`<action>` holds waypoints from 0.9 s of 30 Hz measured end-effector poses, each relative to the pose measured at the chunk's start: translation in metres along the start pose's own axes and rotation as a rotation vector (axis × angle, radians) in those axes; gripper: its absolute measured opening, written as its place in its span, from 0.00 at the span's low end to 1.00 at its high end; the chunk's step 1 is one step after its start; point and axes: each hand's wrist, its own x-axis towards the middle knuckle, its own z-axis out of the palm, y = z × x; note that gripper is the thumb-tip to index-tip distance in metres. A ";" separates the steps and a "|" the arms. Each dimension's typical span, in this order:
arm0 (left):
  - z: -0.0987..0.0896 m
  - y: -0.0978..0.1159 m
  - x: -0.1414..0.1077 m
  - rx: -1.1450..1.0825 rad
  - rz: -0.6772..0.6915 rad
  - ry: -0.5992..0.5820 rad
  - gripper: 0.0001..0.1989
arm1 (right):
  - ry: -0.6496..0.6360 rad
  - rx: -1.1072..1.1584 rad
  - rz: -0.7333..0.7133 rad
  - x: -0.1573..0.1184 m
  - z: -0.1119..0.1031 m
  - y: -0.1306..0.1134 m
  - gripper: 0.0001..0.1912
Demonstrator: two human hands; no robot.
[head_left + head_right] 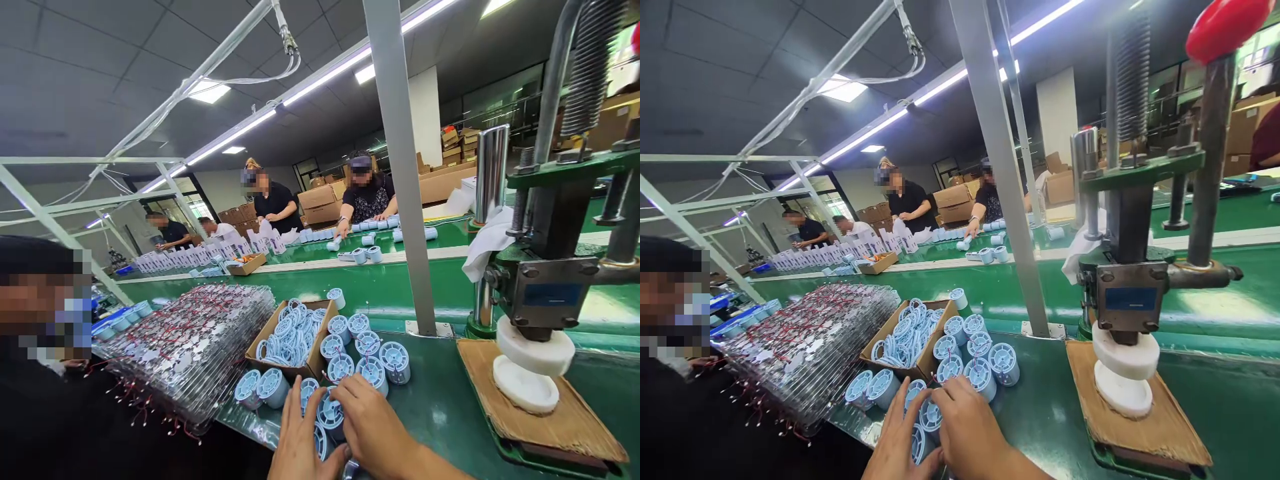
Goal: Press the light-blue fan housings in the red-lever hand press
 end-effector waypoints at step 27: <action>-0.021 0.001 0.016 -0.039 -0.165 -0.297 0.29 | -0.262 -0.063 -0.004 0.004 0.009 -0.005 0.22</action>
